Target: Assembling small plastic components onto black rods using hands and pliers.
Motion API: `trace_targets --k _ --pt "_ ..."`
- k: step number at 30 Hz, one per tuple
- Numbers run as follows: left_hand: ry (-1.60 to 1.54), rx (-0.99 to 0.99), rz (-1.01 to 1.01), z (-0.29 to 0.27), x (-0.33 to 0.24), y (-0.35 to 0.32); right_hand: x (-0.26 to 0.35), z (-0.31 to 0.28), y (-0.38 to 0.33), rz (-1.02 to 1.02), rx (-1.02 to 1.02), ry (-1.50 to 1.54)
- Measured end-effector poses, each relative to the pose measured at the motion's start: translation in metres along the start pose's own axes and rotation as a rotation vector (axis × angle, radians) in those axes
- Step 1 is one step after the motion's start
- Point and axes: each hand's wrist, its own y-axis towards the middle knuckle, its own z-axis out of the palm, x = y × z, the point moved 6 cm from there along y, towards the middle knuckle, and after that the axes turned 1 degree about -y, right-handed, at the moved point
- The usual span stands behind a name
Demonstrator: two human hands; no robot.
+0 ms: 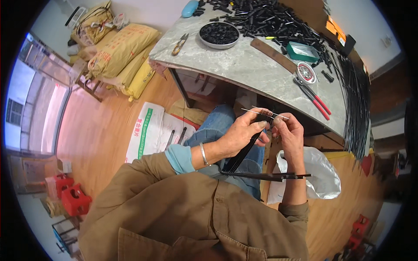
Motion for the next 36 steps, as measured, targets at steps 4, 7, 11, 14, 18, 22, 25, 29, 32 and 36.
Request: trace_targets --k 4,7,11,14,18,22,25,29,32,36 --pt "0.000 0.023 -0.007 -0.002 0.000 0.002 -0.010 0.005 0.001 -0.013 -0.047 0.144" --pt "-0.033 -0.008 -0.020 -0.005 0.002 0.006 -0.007 0.016 0.001 0.061 0.040 0.320" --pt "-0.001 -0.033 -0.019 -0.004 -0.003 0.004 -0.014 0.014 0.002 0.016 0.004 0.342" --pt "0.078 -0.016 -0.002 -0.005 0.000 0.007 -0.027 0.009 0.002 -0.064 -0.034 0.381" --pt "0.569 -0.046 0.315 -0.019 -0.018 0.009 -0.066 0.018 -0.007 0.035 0.075 0.338" --pt "0.564 0.055 0.288 -0.019 -0.022 0.015 -0.046 0.054 -0.006 0.011 0.233 0.290" --pt "0.380 0.090 -0.079 -0.027 -0.026 0.020 -0.057 0.065 -0.002 0.073 0.115 0.474" --pt "0.695 0.306 0.140 -0.050 -0.060 0.066 -0.046 0.073 -0.003 0.193 0.139 0.739" --pt "0.936 0.065 0.168 -0.031 -0.148 0.150 -0.051 0.066 0.002 0.245 0.042 0.802" --pt "1.348 -0.108 0.678 -0.028 -0.193 0.288 -0.062 0.063 0.018 0.308 -0.007 0.766"
